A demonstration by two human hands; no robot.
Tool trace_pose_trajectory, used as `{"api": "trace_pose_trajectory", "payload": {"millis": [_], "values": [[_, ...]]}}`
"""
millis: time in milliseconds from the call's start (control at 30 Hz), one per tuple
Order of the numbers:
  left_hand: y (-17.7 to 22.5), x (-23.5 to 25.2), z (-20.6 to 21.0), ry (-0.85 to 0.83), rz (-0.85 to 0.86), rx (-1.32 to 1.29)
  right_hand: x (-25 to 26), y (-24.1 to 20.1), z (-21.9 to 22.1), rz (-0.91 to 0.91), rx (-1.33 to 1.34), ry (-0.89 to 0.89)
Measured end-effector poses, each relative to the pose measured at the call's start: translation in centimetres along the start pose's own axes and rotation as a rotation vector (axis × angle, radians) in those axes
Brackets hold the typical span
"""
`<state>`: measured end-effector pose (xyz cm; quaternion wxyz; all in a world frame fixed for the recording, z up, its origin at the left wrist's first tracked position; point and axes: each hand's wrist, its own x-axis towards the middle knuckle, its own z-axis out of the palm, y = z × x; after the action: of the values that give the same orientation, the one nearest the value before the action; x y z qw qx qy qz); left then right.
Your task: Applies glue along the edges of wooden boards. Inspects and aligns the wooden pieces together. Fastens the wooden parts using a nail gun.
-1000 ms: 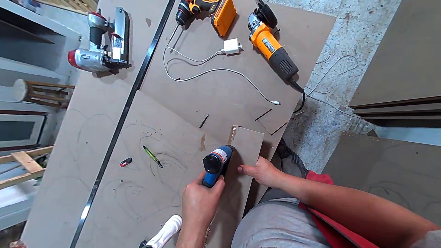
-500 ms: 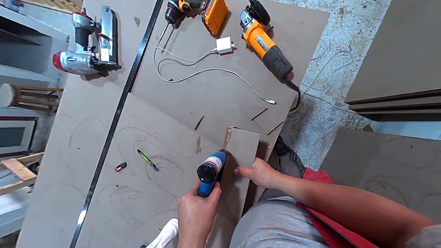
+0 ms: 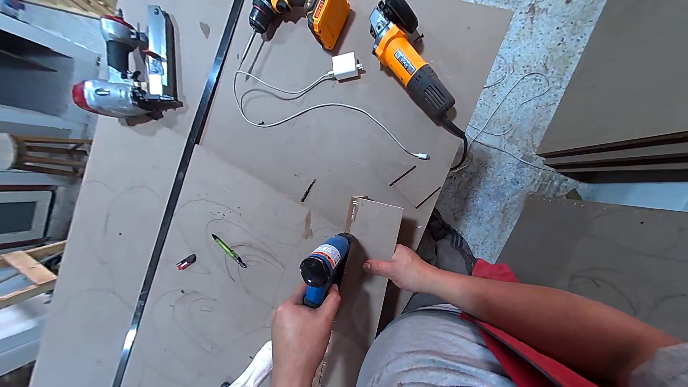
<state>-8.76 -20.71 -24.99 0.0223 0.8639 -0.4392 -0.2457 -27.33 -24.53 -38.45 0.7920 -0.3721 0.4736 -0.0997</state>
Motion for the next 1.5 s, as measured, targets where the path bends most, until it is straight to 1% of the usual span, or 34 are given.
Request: {"api": "trace_pose_trajectory", "payload": {"millis": [133,233,333,633,900,1067,1267,1433,1500], "values": [[-0.1,0.6,-0.2,-0.037,-0.019,-0.014,0.2,0.2,0.0,0.001,-0.002,-0.001],[0.3,0.8,-0.4,-0.034,-0.003,0.01,0.4,0.4,0.0,0.009,-0.006,-0.008],[0.4,0.9,-0.3,-0.027,0.007,-0.024,0.4,0.3,0.0,0.004,0.0,-0.007],[1.7,1.9,-0.5,-0.053,-0.021,-0.05,0.3,0.2,0.1,0.021,0.029,-0.008],[2.2,2.1,-0.5,-0.043,-0.002,-0.005,0.3,0.1,0.0,0.016,0.014,-0.014],[2.8,2.6,-0.5,-0.076,-0.029,-0.044,0.2,0.0,-0.2,0.005,0.018,-0.018],[3.8,3.1,-0.5,-0.07,-0.028,-0.069,0.1,-0.1,-0.2,0.024,0.001,-0.017],[4.0,3.2,-0.4,-0.063,-0.023,-0.038,0.3,-0.3,-0.3,0.044,-0.027,-0.023],[4.3,3.2,-0.6,-0.086,-0.035,-0.016,0.2,-0.4,-0.3,0.045,-0.018,-0.023]]}}
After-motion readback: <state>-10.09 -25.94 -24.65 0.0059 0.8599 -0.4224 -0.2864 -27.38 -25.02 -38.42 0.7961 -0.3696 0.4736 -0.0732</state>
